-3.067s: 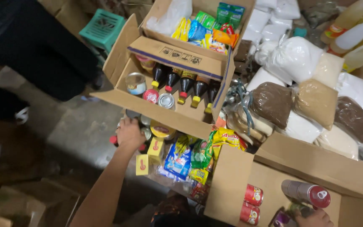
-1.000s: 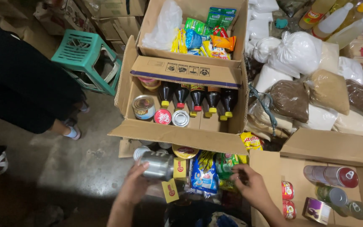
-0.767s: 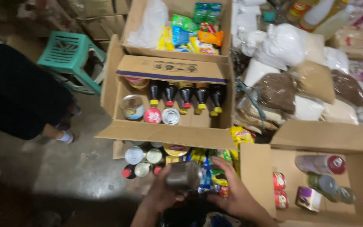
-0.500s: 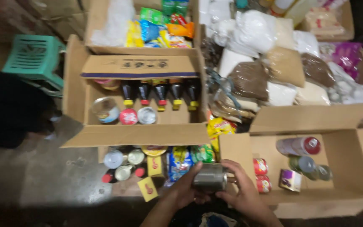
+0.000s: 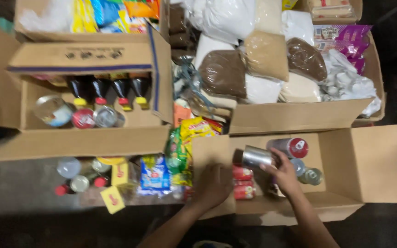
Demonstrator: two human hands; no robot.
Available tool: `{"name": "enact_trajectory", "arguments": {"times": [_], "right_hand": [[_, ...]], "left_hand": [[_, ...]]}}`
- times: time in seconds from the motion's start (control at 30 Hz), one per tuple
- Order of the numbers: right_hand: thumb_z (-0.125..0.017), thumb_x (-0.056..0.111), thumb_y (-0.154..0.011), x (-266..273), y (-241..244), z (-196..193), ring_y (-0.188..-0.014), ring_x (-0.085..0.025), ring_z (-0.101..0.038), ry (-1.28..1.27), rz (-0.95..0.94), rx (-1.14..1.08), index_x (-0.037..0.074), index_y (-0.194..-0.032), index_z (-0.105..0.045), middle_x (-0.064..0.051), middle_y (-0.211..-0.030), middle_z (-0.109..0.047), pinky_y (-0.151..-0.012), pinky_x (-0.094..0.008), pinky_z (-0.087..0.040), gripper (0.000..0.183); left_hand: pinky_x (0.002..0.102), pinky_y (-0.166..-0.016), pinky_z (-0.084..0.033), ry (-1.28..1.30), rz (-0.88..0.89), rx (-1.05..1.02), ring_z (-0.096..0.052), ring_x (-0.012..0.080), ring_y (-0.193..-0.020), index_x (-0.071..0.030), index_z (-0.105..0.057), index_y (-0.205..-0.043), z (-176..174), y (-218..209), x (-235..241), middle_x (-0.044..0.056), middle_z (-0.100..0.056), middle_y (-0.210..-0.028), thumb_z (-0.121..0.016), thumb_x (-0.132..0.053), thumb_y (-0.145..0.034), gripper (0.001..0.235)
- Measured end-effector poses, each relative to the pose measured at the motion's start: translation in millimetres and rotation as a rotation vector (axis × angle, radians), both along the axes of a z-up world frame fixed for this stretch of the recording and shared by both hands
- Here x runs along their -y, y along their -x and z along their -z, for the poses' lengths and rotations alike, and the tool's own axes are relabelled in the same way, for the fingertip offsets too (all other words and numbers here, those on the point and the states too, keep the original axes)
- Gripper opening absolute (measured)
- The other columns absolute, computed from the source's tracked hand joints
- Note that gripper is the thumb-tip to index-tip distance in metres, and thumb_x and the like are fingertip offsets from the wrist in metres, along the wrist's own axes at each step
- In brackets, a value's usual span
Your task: Sorting and packing various grocery goods and items including canned goods, packaged items, and bottles into shipping cardboard boxes.
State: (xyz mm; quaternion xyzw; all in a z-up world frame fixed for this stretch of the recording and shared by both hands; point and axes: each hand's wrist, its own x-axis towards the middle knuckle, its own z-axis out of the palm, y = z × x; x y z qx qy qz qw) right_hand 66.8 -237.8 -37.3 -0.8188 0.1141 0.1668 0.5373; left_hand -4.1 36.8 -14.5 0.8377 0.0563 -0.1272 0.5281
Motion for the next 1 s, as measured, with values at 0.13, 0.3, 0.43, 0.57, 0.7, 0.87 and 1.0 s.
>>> {"name": "enact_trajectory", "arguments": {"times": [0.13,0.3,0.43,0.57,0.7,0.87,1.0], "right_hand": [[-0.083,0.004,-0.077,18.5,-38.8,84.0,-0.12,-0.025,-0.063,-0.188,-0.01,-0.019,0.005,-0.144,-0.05,-0.016,-0.132,-0.065,-0.102,-0.035,-0.051,0.074],[-0.079,0.0,-0.078,-2.1,-53.8,144.5,-0.115,-0.024,-0.063,-0.187,-0.069,-0.263,0.01,-0.143,-0.049,-0.013,-0.131,-0.064,-0.095,-0.037,-0.055,0.072],[-0.076,-0.005,-0.077,-10.5,-55.1,206.2,-0.117,-0.023,-0.063,-0.587,-0.089,-0.202,0.006,-0.141,-0.048,-0.015,-0.131,-0.064,-0.095,-0.036,-0.056,0.071],[-0.075,-0.003,-0.084,-19.1,-55.9,193.7,-0.11,-0.022,-0.063,-0.307,-0.204,-0.225,0.004,-0.148,-0.047,-0.018,-0.127,-0.069,-0.092,-0.033,-0.055,0.071],[-0.074,-0.004,-0.083,-24.4,-50.1,195.8,-0.109,-0.023,-0.065,-0.308,-0.175,-0.195,-0.001,-0.15,-0.049,-0.017,-0.124,-0.071,-0.093,-0.033,-0.054,0.072],[-0.077,0.0,-0.08,-23.7,-47.2,189.8,-0.112,-0.027,-0.062,-0.357,-0.054,-0.287,0.001,-0.155,-0.037,-0.021,-0.128,-0.065,-0.094,-0.036,-0.053,0.085],[-0.08,0.0,-0.078,-8.1,-42.7,168.8,-0.124,-0.026,-0.058,-0.278,-0.054,-0.315,0.002,-0.156,-0.026,-0.018,-0.139,-0.051,-0.1,-0.037,-0.054,0.094]], "left_hand": [[0.058,-0.098,-0.046,-0.395,0.224,0.087,-0.055,0.0467,-0.113,-0.001,-0.048,-0.137,-6.0,7.5,27.6,0.028,-0.055,-0.123,-0.073,-0.032,-0.084,0.066],[0.063,-0.095,-0.043,-0.515,0.256,-0.08,-0.044,0.0514,-0.121,-0.001,-0.044,-0.138,-17.0,12.2,49.5,0.031,-0.043,-0.132,-0.075,-0.03,-0.076,0.075],[0.063,-0.096,-0.044,-0.511,0.21,-0.032,-0.043,0.0508,-0.122,-0.002,-0.047,-0.137,-16.8,10.0,49.1,0.03,-0.041,-0.136,-0.075,-0.026,-0.075,0.072],[0.061,-0.098,-0.044,-0.466,0.194,0.035,-0.043,0.0488,-0.124,-0.005,-0.053,-0.133,0.8,12.1,45.0,0.026,-0.044,-0.134,-0.074,-0.02,-0.076,0.063],[0.062,-0.095,-0.043,-0.406,0.148,-0.027,-0.041,0.0483,-0.123,-0.008,-0.056,-0.129,-11.1,4.7,41.9,0.026,-0.042,-0.134,-0.075,-0.02,-0.077,0.056],[0.056,-0.096,-0.046,-0.3,0.103,0.003,-0.052,0.0427,-0.115,-0.006,-0.061,-0.118,-7.9,13.0,37.1,0.019,-0.051,-0.127,-0.067,-0.019,-0.088,0.033],[0.049,-0.101,-0.051,-0.375,0.31,0.293,-0.057,0.0401,-0.117,-0.007,-0.064,-0.102,-4.6,22.0,15.9,0.012,-0.062,-0.115,-0.069,-0.018,-0.088,0.019]]}}
